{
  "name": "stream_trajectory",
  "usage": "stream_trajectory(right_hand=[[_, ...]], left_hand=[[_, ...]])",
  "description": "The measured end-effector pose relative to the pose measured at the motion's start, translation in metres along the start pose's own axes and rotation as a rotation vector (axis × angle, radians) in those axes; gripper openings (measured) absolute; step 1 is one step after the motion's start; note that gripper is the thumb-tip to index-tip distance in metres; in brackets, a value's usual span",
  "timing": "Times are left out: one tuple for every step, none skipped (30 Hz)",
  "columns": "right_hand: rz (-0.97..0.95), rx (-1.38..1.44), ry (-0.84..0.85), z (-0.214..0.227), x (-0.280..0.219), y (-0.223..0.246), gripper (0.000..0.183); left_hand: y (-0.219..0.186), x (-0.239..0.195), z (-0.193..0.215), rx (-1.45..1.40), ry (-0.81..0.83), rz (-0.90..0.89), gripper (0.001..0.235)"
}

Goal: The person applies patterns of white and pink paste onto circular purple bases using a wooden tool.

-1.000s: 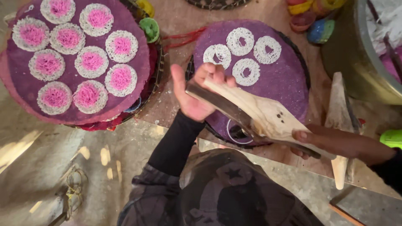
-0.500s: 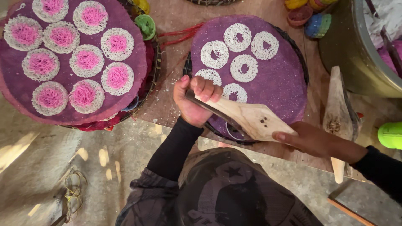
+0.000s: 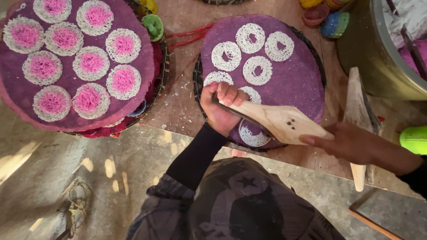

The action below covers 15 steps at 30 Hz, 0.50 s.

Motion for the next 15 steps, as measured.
stream_trajectory(right_hand=[[0.003,-0.045,-0.025,0.000,-0.002,0.005,0.085],[0.007,-0.091,-0.050,0.000,-0.002,0.011,0.087],[0.011,-0.138,-0.075,0.000,-0.003,0.017,0.088],[0.030,-0.138,-0.088,-0.002,-0.002,0.025,0.085],[0.049,-0.138,-0.102,-0.004,-0.001,0.032,0.082],[0.067,-0.136,-0.116,-0.005,-0.001,0.038,0.079],[0.077,-0.145,-0.100,-0.008,0.000,0.043,0.079],[0.088,-0.155,-0.083,-0.011,0.003,0.048,0.079],[0.100,-0.165,-0.067,-0.014,0.004,0.051,0.079],[0.123,-0.148,-0.062,-0.016,0.005,0.054,0.079],[0.147,-0.132,-0.057,-0.018,0.006,0.056,0.080],[0.170,-0.117,-0.053,-0.020,0.008,0.056,0.080],[0.195,-0.083,-0.047,-0.022,0.008,0.056,0.082],[0.220,-0.049,-0.042,-0.024,0.008,0.053,0.083],[0.244,-0.015,-0.036,-0.025,0.009,0.051,0.085]], left_hand=[[-0.001,0.003,-0.001,0.001,0.028,0.007,0.036],[-0.004,0.005,-0.002,0.018,0.056,-0.015,0.036],[-0.008,0.007,-0.005,0.035,0.084,-0.038,0.036],[-0.013,0.008,-0.007,0.052,0.111,-0.062,0.036],[-0.019,0.009,-0.010,0.078,0.123,-0.084,0.037],[-0.024,0.009,-0.013,0.104,0.135,-0.104,0.038],[-0.030,0.008,-0.015,0.130,0.147,-0.124,0.040],[-0.035,0.006,-0.016,0.129,0.109,-0.115,0.038],[-0.041,0.003,-0.015,0.127,0.071,-0.105,0.037],[-0.045,-0.001,-0.014,0.126,0.031,-0.098,0.036],[-0.049,-0.006,-0.012,0.113,-0.018,-0.092,0.036],[-0.051,-0.010,-0.009,0.098,-0.066,-0.087,0.035],[-0.051,-0.014,-0.006,0.084,-0.114,-0.082,0.035],[-0.050,-0.017,-0.004,0.091,-0.132,-0.098,0.035],[-0.047,-0.020,-0.002,0.098,-0.149,-0.114,0.034]])
Point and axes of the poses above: each hand's wrist, its own x-axis towards the middle knuckle, its own z-axis out of the back of the hand, y = z × x, the point moved 4 cm from there along x, towards the middle knuckle, and after that the axes turned 3 degrees about z, right-handed, at the moved point
